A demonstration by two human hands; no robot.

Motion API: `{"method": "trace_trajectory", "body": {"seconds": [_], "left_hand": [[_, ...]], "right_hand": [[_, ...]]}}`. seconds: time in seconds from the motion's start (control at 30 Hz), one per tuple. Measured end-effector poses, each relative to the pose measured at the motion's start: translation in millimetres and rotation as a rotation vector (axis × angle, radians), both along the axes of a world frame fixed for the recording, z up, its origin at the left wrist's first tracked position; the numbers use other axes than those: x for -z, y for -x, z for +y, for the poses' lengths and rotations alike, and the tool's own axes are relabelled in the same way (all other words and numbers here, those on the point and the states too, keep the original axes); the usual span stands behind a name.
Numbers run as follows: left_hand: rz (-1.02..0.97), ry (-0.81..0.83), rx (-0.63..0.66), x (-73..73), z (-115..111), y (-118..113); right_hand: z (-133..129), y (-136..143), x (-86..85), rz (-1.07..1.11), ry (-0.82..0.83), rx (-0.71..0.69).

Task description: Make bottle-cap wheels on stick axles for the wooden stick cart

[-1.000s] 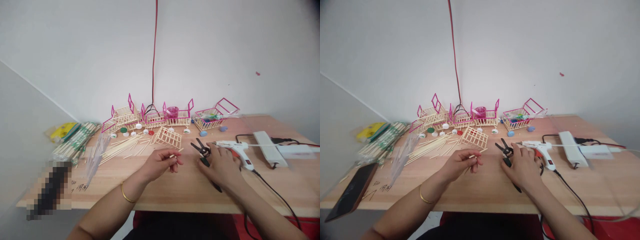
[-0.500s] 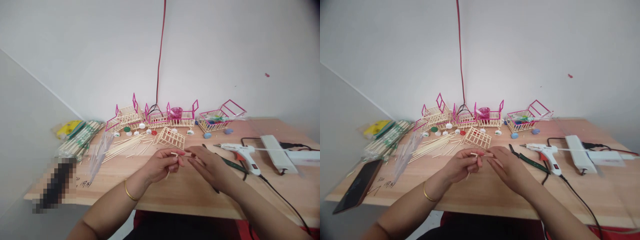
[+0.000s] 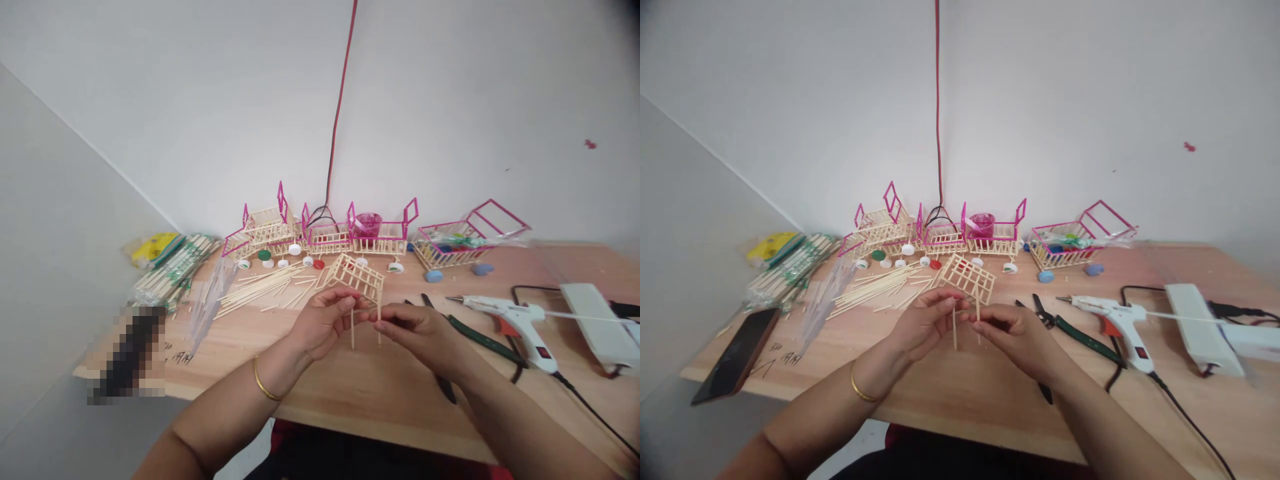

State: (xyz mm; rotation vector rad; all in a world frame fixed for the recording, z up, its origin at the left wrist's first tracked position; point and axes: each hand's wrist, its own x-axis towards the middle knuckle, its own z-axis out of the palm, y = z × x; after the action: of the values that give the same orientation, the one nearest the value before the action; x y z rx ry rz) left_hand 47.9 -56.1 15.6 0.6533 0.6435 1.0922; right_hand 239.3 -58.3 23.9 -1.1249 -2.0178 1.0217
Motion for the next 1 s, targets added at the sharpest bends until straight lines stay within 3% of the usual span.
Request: {"method": "trace_trajectory", "body": {"seconds": [0.23, 0.47, 0.6, 0.7, 0.83, 1.0], "left_hand": [[0.257, -0.145, -0.177, 1.7, -3, -2], [0.438, -0.243, -0.217, 2.4, -3, 0], [0.41, -0.24, -0.183, 0.4, -5, -2], [0.437, -0.269, -0.133, -0.8, -8, -4], [0.607, -0.273, 0.064, 1.4, -12, -7], [0.684, -0.272, 0.122, 3.0, -13, -12]], "right_hand": [[-3, 9, 8.7, 0.041, -0.026, -0.101], [-2, 5, 4.0, 0.019, -0.027, -0.127], [-6, 10, 5.5, -0.006, 0.005, -0.125], [-5, 10, 7.6, 0.074, 0.004, 0.013], [1, 6, 8.9, 0.288, 0.059, 0.19], [1, 10, 11.4, 0.416, 0.192, 0.193]]}}
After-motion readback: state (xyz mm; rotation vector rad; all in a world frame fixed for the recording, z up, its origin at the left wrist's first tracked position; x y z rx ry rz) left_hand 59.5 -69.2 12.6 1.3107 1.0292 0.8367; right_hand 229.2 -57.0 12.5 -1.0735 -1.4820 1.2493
